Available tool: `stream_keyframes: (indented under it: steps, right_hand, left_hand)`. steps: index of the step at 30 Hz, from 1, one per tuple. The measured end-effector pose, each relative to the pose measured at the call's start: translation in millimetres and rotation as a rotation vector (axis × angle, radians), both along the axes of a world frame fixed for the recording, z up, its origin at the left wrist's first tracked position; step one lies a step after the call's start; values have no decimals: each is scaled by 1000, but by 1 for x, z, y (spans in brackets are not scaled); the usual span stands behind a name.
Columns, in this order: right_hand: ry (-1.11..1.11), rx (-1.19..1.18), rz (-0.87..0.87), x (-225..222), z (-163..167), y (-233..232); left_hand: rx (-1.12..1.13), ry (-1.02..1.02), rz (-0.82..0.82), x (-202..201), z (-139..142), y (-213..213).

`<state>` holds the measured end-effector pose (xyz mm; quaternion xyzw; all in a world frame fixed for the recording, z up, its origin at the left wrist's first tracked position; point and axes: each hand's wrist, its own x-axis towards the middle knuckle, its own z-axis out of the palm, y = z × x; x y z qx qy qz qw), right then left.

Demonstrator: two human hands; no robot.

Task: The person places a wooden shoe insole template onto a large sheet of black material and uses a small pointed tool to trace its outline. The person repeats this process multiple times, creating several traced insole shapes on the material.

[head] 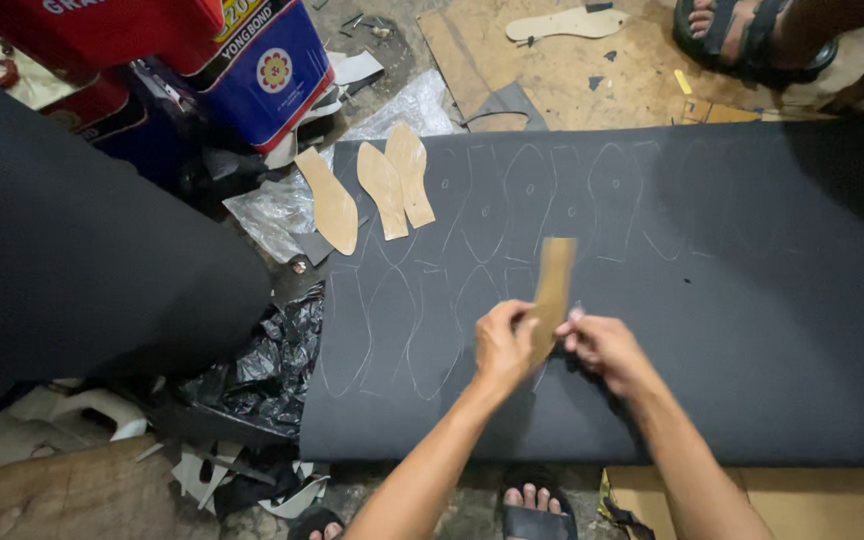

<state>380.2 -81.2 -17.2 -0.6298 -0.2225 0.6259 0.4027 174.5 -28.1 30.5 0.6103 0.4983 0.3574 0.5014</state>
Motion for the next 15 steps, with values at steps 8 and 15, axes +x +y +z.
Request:
stream_keyframes:
  steps: [8,15]
  right_hand:
    - [-162,76,-130,20,24,13]
    - [-476,173,-123,14,-3,24]
  left_hand:
    - [361,84,21,11,18,-43]
    - [127,143,-74,10,-4,-68]
